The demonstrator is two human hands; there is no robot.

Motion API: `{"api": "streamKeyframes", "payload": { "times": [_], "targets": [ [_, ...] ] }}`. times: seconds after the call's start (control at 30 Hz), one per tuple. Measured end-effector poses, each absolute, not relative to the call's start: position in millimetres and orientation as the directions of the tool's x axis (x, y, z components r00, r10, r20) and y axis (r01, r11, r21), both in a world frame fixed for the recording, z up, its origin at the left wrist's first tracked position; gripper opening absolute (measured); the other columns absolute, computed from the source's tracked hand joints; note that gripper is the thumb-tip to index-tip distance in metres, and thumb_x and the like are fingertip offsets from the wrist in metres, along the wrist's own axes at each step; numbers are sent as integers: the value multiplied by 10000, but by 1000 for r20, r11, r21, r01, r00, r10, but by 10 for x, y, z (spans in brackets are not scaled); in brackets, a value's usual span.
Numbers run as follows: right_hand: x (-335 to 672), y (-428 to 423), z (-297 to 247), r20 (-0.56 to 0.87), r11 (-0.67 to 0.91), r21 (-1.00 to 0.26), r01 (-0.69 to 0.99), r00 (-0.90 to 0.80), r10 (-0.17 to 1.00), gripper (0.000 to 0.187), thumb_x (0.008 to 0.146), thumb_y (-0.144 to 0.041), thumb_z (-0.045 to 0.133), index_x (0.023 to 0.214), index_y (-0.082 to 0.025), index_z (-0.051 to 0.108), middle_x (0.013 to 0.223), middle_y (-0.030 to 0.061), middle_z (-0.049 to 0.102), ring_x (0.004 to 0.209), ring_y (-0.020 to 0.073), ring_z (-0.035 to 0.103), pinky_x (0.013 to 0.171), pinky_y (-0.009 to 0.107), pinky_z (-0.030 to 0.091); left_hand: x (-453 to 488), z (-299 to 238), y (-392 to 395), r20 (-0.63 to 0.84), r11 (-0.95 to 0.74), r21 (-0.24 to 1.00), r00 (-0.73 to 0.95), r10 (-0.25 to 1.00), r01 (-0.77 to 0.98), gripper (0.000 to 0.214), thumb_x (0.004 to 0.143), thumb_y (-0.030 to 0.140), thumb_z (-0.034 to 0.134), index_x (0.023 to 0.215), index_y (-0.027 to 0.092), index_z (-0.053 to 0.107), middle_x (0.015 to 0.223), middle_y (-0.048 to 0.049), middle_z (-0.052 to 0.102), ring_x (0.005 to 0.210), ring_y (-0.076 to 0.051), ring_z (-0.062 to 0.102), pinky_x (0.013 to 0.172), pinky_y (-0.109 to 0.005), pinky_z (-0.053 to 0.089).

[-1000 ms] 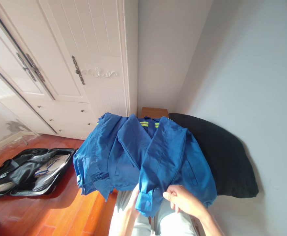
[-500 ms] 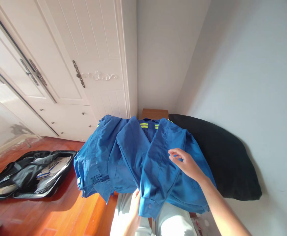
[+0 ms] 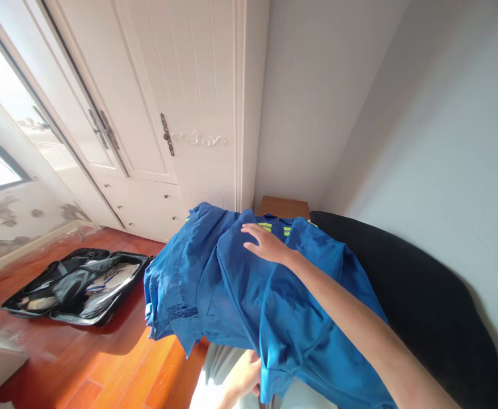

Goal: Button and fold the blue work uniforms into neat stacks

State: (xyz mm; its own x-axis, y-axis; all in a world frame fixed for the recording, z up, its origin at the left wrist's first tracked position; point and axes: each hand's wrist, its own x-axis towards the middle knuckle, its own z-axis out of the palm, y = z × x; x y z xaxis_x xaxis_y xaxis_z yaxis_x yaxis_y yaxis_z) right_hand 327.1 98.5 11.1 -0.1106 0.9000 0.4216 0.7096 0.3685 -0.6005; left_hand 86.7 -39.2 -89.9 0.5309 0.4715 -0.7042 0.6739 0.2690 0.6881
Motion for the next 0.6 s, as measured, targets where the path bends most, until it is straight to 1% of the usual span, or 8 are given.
{"api": "streamKeyframes", "payload": {
  "times": [0.1, 0.17, 0.2, 0.27, 0.33, 0.43, 0.5, 0.6],
  "targets": [
    [3139, 1634, 66, 368, 360, -511, 781, -180, 912, 499, 908, -289, 556, 1385, -153, 497, 1524, 132, 391, 1423, 228, 337, 1183, 404, 268, 725, -676, -190, -658, 114, 642, 468, 590, 758, 417, 775, 590, 553, 617, 205, 583, 565, -58, 637, 477, -206, 610, 478, -296, 426],
    [3120, 1935, -59, 291, 316, -492, 811, -189, 938, 556, 929, -341, 530, 1446, -160, 430, 1579, 126, 284, 1470, 241, 230, 1203, 435, 200, 630, -421, 59, -523, 41, 680, 444, 728, 732, 420, 818, 553, 524, 611, 188, 551, 562, -52, 644, 444, -179, 585, 497, -285, 440],
    [3132, 2026, -151, 250, 295, -494, 818, -192, 949, 574, 936, -368, 519, 1463, -167, 409, 1589, 124, 256, 1479, 254, 198, 1203, 461, 183, 597, -282, 222, -416, -1, 737, 454, 788, 676, 407, 858, 535, 482, 669, 187, 575, 608, -51, 670, 472, -176, 600, 528, -286, 462],
    [3189, 2077, -379, 176, 266, -511, 817, -203, 963, 586, 941, -415, 505, 1462, -162, 418, 1570, 143, 289, 1470, 297, 216, 1187, 519, 194, 577, -37, 608, -164, -125, 807, 423, 891, 577, 340, 886, 485, 469, 782, 193, 607, 728, -57, 705, 622, -195, 662, 611, -287, 504],
    [3267, 1985, -625, 116, 245, -532, 810, -217, 969, 582, 944, -443, 489, 1436, -133, 460, 1519, 175, 377, 1437, 334, 291, 1165, 555, 226, 626, 103, 1030, 20, -251, 767, 369, 929, 591, 242, 887, 369, 474, 946, 195, 632, 905, -75, 724, 831, -212, 686, 730, -293, 518],
    [3376, 1764, -894, 90, 231, -558, 797, -218, 972, 593, 950, -479, 464, 1423, -121, 476, 1530, 161, 361, 1447, 317, 272, 1179, 521, 218, 815, 98, 1575, 61, -307, 614, 345, 937, 727, 343, 808, 188, 519, 1140, 168, 601, 1091, -111, 699, 985, -225, 661, 881, -322, 489],
    [3436, 1695, -950, 101, 224, -576, 787, -203, 974, 571, 956, -498, 446, 1412, -157, 495, 1526, 119, 386, 1443, 269, 297, 1184, 454, 244, 974, 27, 1809, 32, -356, 518, 398, 917, 778, 427, 766, 177, 566, 1192, 154, 588, 1160, -131, 676, 1072, -250, 633, 939, -336, 462],
    [3533, 1831, -880, 125, 161, -606, 779, -106, 986, 489, 977, -445, 412, 1393, -206, 510, 1460, 75, 498, 1367, 204, 431, 1143, 364, 331, 1158, -67, 1996, -40, -433, 369, 479, 877, 822, 488, 737, 197, 598, 1220, 137, 589, 1180, -162, 665, 1133, -297, 603, 944, -356, 452]
  ]
}}
